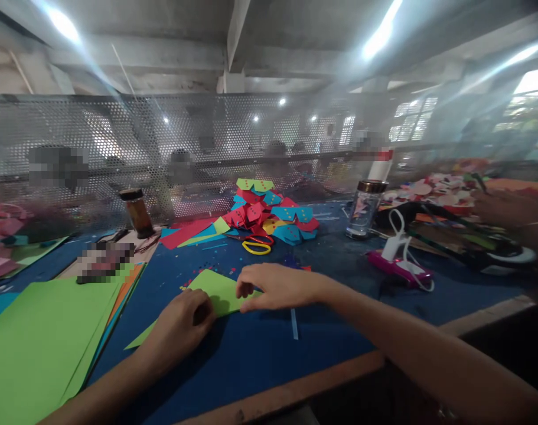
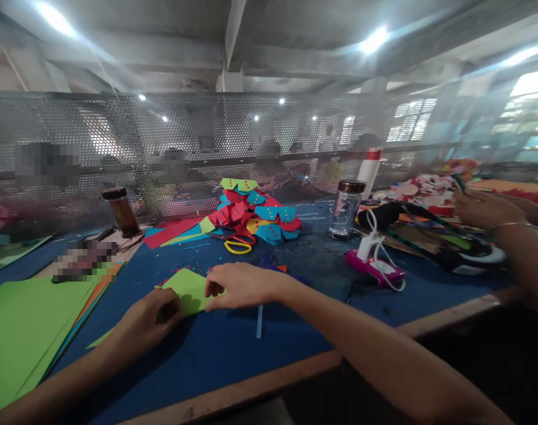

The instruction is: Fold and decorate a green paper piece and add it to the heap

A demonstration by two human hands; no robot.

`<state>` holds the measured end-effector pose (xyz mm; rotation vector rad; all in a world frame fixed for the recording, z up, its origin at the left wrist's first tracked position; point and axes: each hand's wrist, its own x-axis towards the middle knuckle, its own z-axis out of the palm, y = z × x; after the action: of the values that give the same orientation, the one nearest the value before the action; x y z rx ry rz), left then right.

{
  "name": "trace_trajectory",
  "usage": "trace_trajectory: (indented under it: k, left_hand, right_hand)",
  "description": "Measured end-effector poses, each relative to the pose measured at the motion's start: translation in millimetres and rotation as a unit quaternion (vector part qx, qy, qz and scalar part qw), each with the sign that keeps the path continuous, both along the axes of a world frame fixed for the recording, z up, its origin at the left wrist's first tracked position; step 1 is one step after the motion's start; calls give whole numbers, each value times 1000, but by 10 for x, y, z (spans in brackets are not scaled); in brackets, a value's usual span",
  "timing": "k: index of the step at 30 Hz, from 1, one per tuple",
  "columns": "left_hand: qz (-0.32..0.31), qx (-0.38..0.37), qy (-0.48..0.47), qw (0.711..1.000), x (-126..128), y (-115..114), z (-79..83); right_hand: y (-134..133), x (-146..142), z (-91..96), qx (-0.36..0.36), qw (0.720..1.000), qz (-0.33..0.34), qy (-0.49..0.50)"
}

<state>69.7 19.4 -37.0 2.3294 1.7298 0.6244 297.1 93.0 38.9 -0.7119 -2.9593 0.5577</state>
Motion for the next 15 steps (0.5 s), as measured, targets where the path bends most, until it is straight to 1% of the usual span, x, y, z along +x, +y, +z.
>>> trace_trajectory:
  k: [1, 3, 7, 10, 15]
  left_hand:
    - [0, 2, -2, 1000, 3, -4, 7]
    - [0, 4, -6, 1000, 5, -8, 15]
    - [-9, 3, -21, 1000, -5, -10, 16]
    - [-12, 0, -25, 1000, -14, -13, 17]
    - [-16, -2, -28, 999, -9, -14, 27]
  right_hand:
    - [-7, -79, -64, 17, 1000, -5, -5]
    - [6, -199, -189, 25, 1000, 3, -16]
    - [70, -271, -354, 23, 1000, -11, 13]
    - [80, -259, -404, 23, 999, -20, 22]
    - [51, -270, -417, 32, 999, -30, 13]
